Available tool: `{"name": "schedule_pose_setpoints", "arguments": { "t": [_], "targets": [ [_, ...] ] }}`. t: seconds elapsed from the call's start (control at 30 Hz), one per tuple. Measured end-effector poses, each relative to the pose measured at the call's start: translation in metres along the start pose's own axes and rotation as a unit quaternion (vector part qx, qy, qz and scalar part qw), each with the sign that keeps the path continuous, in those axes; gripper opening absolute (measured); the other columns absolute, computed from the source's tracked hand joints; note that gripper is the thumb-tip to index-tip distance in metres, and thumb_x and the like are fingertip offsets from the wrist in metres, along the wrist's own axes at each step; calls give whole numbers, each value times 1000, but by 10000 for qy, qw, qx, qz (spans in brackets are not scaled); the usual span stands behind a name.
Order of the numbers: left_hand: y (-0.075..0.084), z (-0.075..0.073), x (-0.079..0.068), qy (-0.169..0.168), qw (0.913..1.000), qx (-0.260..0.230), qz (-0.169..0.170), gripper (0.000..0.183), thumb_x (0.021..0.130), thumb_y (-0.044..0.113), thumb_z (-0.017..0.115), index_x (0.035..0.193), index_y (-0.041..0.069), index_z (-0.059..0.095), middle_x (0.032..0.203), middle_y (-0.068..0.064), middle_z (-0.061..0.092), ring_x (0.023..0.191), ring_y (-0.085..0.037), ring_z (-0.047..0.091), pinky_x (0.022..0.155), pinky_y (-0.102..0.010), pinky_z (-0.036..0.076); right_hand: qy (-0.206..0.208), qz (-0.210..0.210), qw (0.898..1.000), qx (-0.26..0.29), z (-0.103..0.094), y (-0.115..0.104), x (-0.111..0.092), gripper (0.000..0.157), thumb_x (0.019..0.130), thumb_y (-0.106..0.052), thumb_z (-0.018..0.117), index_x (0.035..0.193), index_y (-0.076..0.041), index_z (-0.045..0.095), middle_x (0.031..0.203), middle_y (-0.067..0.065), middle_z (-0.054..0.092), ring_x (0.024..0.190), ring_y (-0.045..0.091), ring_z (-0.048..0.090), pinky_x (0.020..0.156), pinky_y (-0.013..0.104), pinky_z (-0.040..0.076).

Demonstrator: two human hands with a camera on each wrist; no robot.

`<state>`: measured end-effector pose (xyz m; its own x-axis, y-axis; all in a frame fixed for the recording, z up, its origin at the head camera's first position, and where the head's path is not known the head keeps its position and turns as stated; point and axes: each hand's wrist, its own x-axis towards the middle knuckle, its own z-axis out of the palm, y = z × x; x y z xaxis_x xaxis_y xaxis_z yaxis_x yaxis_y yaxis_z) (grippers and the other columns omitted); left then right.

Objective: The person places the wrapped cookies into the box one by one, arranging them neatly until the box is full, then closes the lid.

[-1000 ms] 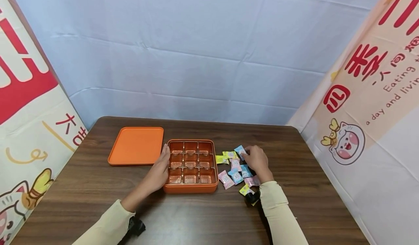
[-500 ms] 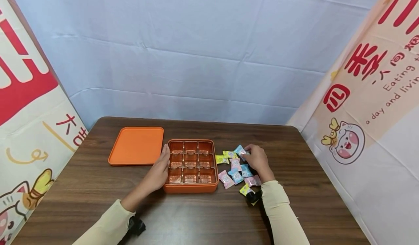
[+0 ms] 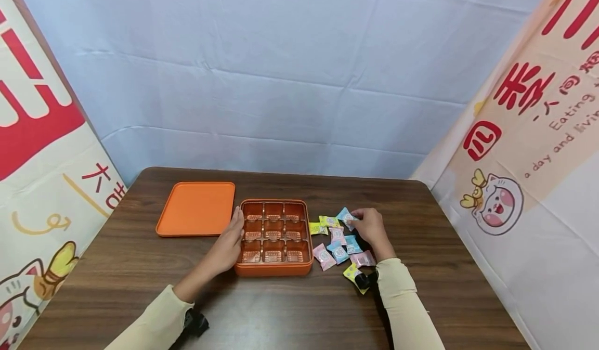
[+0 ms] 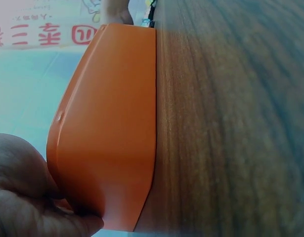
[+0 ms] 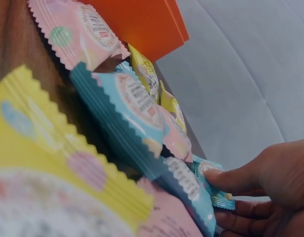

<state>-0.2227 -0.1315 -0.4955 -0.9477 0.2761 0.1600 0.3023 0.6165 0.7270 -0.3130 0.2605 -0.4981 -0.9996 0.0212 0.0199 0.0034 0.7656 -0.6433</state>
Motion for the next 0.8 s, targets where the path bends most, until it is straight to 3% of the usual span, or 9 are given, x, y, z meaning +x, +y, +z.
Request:
{"name": "schedule_pose_setpoints", "arguments": {
  "t": [0.43, 0.8],
  "targets": [
    [0, -1, -1, 20, 10000, -16, -13, 54, 108, -1, 35, 155, -16, 13, 166, -25, -3, 153, -41, 6, 120, -57, 14, 132, 166, 9986, 487, -8, 6, 1, 26, 96, -7, 69, 118, 5, 73, 121, 26, 68, 114, 42, 62, 89, 52, 53],
    [2, -1, 0, -20, 10000, -35, -7, 53, 108, 0, 33, 155, -16, 11, 166, -24, -4, 153, -42, 4, 120, -57, 13, -40, 309, 9974, 647, -13, 10, 2, 23, 95, -1, 67, 116, 2, 74, 117, 23, 68, 101, 34, 63, 75, 38, 52]
  ]
}}
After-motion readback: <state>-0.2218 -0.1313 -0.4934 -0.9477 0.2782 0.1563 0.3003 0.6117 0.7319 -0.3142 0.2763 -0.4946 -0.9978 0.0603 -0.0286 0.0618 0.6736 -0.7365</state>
